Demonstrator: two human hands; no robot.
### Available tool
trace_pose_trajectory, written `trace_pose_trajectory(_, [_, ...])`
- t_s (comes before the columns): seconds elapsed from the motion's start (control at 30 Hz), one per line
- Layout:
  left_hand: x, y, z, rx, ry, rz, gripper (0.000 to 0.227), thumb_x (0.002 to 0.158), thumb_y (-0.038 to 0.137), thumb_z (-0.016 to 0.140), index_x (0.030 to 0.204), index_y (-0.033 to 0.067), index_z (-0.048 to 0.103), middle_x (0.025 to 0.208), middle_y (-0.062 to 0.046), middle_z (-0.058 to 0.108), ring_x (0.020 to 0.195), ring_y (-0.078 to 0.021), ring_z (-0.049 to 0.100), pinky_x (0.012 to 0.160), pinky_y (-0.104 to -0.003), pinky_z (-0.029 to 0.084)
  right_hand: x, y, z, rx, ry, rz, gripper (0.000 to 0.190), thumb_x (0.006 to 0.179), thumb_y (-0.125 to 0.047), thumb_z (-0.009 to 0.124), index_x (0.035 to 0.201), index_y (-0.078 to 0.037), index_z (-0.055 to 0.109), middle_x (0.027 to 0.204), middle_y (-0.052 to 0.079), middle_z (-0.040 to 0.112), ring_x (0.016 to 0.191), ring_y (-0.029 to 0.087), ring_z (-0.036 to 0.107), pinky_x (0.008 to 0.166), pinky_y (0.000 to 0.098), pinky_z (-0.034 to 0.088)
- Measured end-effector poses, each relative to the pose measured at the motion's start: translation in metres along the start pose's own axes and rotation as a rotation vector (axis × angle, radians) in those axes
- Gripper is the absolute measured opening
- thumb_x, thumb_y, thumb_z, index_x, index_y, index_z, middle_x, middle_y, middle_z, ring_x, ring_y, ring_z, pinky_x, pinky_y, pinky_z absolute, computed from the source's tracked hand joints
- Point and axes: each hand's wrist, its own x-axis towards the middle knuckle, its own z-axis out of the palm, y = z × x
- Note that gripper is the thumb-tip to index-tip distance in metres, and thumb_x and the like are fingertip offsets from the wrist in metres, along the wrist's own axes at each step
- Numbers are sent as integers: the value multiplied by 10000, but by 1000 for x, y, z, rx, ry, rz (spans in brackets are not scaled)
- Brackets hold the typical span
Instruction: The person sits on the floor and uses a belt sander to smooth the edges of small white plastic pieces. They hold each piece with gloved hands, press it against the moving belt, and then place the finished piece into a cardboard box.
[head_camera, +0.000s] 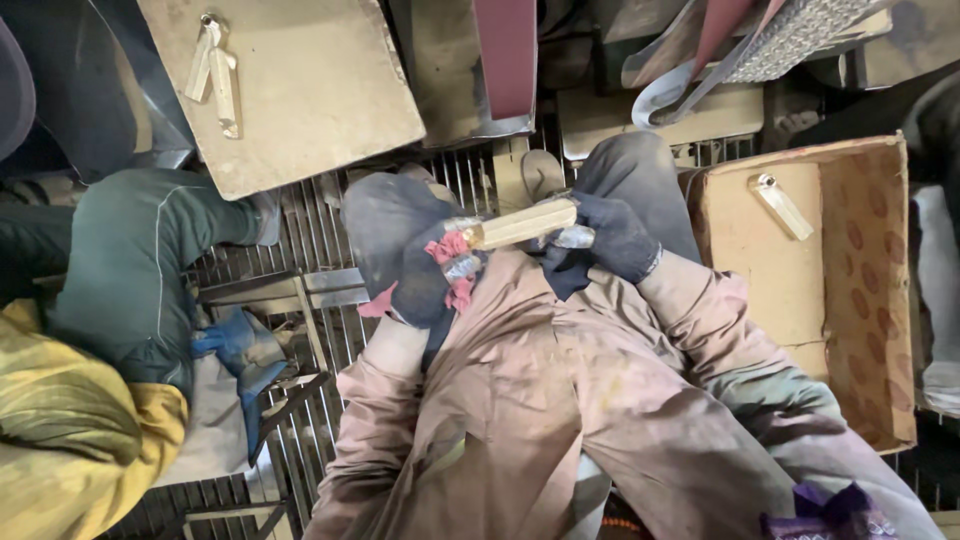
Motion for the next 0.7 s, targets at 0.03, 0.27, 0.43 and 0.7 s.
trace_pose_trajectory(0.03, [3, -8, -4, -71, 55, 62, 342, 988, 119, 682, 1265, -77, 642, 942, -133, 700, 648, -168, 644, 537, -276, 517, 2, 2, -1, 42, -21, 17, 273, 997, -66, 635, 1259, 10, 644, 1001, 66, 745, 824, 129, 729, 760, 257, 600])
trace_pose_trajectory(0.27, [42, 6, -29, -518, 21, 52, 182, 1005, 172, 537, 992, 7, 613, 855, -111, 632, 622, -179, 640, 394, -333, 526, 56, 29, -24, 62, -101, 17, 270, 1050, -166, 591, 1247, -4, 680, 1034, 81, 760, 822, 146, 743, 755, 262, 610])
trace_pose_trajectory(0.43, [91, 26, -32, -354, 200, -66, 206, 836, -78, 556, 993, 51, 587, 930, -51, 582, 707, -149, 580, 505, -323, 505, 114, 58, -34, 251, -44, 144, 299, 1021, -177, 613, 1261, -6, 666, 1042, 100, 751, 840, 179, 748, 754, 333, 650])
trace_pose_trajectory(0.7, [145, -51, -79, -204, 225, 151, 154, 895, -104, 614, 958, 34, 585, 914, -16, 569, 810, -111, 552, 693, -252, 478, 150, 98, -35, 359, 63, 181, 283, 1025, -176, 630, 1210, 36, 659, 993, 109, 737, 823, 182, 739, 772, 355, 662])
